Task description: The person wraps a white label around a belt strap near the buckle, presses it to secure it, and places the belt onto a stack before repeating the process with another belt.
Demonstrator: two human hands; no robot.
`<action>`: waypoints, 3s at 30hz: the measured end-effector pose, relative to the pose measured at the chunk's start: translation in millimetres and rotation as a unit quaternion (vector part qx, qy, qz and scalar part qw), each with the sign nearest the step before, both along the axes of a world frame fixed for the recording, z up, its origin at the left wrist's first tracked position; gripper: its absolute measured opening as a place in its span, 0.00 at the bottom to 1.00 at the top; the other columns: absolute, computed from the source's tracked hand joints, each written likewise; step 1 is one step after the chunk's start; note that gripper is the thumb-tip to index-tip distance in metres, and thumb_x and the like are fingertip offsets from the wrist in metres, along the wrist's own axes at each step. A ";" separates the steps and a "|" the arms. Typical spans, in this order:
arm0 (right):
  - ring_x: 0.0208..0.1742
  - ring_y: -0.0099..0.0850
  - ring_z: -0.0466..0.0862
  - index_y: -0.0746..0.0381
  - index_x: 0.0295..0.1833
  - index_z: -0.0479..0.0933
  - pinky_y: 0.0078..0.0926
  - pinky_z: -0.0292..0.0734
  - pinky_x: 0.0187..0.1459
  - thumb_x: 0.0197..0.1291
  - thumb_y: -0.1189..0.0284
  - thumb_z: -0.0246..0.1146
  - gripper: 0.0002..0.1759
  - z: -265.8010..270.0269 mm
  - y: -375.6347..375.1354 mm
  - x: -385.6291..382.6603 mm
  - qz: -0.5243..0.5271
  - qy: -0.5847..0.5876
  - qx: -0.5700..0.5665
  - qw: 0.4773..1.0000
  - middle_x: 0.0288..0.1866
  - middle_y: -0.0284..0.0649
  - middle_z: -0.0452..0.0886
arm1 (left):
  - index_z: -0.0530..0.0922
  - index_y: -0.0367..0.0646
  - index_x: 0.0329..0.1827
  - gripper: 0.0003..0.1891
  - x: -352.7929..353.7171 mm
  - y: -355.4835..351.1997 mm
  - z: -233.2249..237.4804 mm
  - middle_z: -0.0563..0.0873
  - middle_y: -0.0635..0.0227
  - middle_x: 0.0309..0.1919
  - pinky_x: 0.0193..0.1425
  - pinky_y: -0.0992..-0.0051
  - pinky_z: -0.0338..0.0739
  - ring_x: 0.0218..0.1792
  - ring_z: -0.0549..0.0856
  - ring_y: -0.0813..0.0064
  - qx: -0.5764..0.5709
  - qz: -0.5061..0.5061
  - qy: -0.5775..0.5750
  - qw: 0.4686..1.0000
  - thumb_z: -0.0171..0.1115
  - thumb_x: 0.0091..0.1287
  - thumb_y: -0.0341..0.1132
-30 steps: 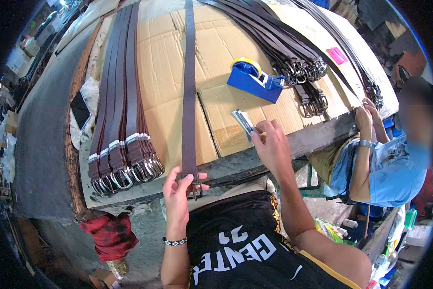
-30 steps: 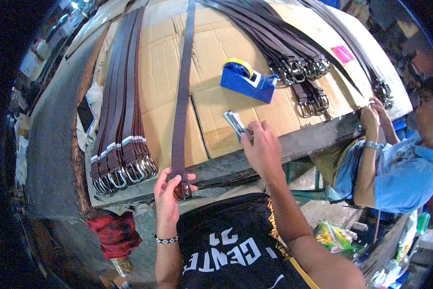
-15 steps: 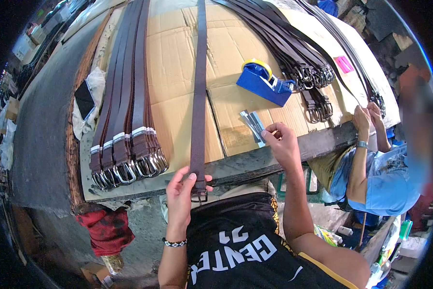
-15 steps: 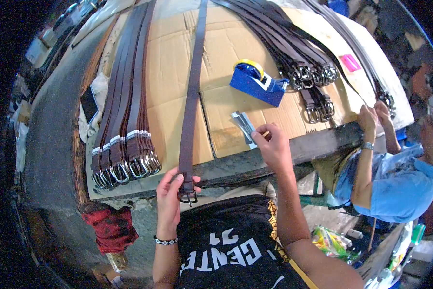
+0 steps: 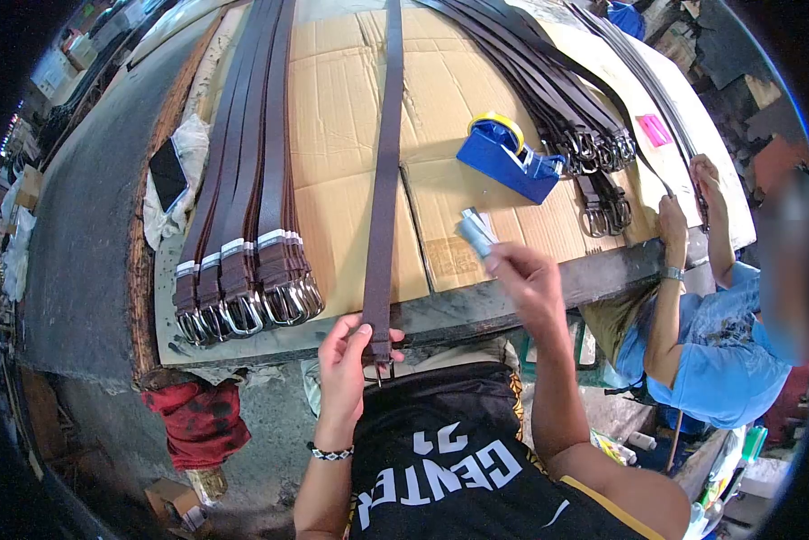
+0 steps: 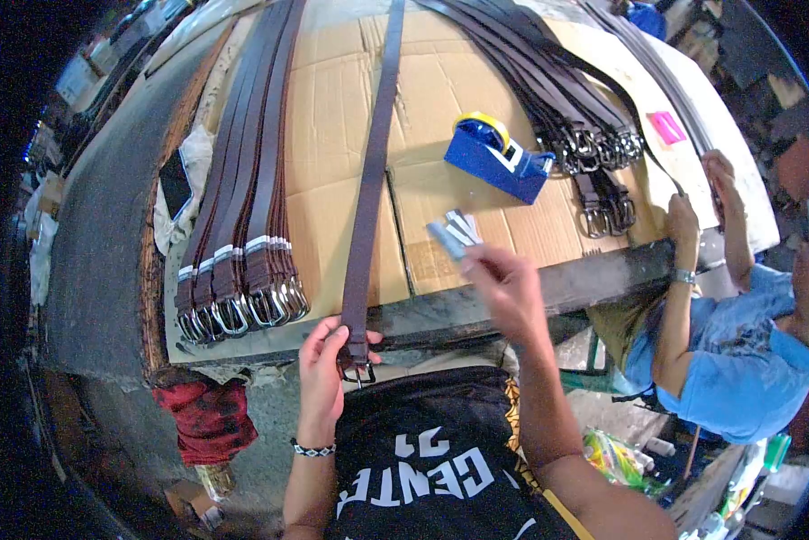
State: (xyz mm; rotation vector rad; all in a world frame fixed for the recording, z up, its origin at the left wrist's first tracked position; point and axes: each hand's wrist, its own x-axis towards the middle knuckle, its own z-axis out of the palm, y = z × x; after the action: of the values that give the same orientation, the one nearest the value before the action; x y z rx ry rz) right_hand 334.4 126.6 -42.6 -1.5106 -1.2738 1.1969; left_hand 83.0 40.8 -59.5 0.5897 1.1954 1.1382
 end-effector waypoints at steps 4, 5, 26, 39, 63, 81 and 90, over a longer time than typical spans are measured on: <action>0.36 0.17 0.77 0.65 0.46 0.84 0.18 0.73 0.38 0.65 0.74 0.68 0.07 10.5 -20.5 -45.7 0.168 0.089 -0.043 0.981 0.35 0.30 0.82 | 0.77 0.37 0.48 0.09 0.9 -1.7 -2.8 0.90 0.52 0.40 0.31 0.74 0.81 0.31 0.90 0.66 -0.004 0.033 -0.023 0.999 0.50 0.77 0.32; 0.34 0.16 0.76 0.65 0.45 0.83 0.18 0.72 0.37 0.64 0.75 0.68 0.07 11.0 -23.5 -53.7 0.194 0.065 -0.039 0.978 0.33 0.30 0.82 | 0.77 0.37 0.48 0.08 1.7 -2.6 -4.2 0.90 0.52 0.40 0.31 0.75 0.81 0.31 0.90 0.66 -0.002 0.038 -0.021 0.999 0.50 0.76 0.31; 0.26 0.16 0.72 0.65 0.42 0.81 0.18 0.66 0.28 0.62 0.76 0.69 0.06 -2.4 -31.9 -78.8 0.257 0.018 -0.005 0.966 0.26 0.29 0.78 | 0.76 0.39 0.49 0.05 3.1 -14.1 -9.8 0.89 0.63 0.34 0.20 0.82 0.75 0.25 0.89 0.74 0.012 0.031 0.008 0.999 0.58 0.76 0.30; 0.30 0.38 0.84 0.66 0.40 0.80 0.31 0.79 0.36 0.61 0.75 0.67 0.06 20.9 -49.0 -75.8 0.140 -0.104 0.127 0.976 0.34 0.43 0.82 | 0.76 0.39 0.48 0.04 6.7 -14.1 -1.4 0.89 0.65 0.32 0.18 0.82 0.72 0.23 0.87 0.78 -0.017 0.051 0.051 0.997 0.57 0.75 0.29; 0.23 0.24 0.76 0.69 0.38 0.82 0.25 0.71 0.27 0.62 0.71 0.70 0.10 -1.7 -57.5 -89.3 0.163 -0.110 0.083 0.977 0.27 0.41 0.81 | 0.80 0.38 0.48 0.06 10.1 -18.2 -9.8 0.85 0.74 0.34 0.29 0.83 0.74 0.30 0.81 0.86 0.062 0.084 0.113 0.988 0.60 0.74 0.29; 0.31 0.14 0.78 0.69 0.41 0.82 0.16 0.73 0.31 0.67 0.71 0.68 0.10 -29.3 -53.8 -95.4 0.181 0.157 -0.064 0.969 0.31 0.31 0.82 | 0.78 0.38 0.49 0.06 2.8 -20.5 1.5 0.87 0.70 0.33 0.24 0.83 0.75 0.26 0.85 0.83 0.012 0.071 0.018 0.997 0.57 0.76 0.30; 0.33 0.15 0.79 0.69 0.41 0.83 0.16 0.74 0.35 0.66 0.72 0.69 0.09 -32.3 -56.4 -102.2 0.160 0.173 -0.056 0.970 0.33 0.33 0.85 | 0.77 0.40 0.41 0.07 -1.1 -29.3 -13.9 0.84 0.74 0.29 0.22 0.84 0.72 0.24 0.79 0.88 0.024 0.102 0.077 0.992 0.59 0.77 0.33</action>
State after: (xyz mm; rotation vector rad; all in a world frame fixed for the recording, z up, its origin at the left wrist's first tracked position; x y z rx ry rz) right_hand 232.2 70.2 -74.8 -1.1303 -1.2546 1.6840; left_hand 81.9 11.5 -73.5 0.6107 1.3879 1.3144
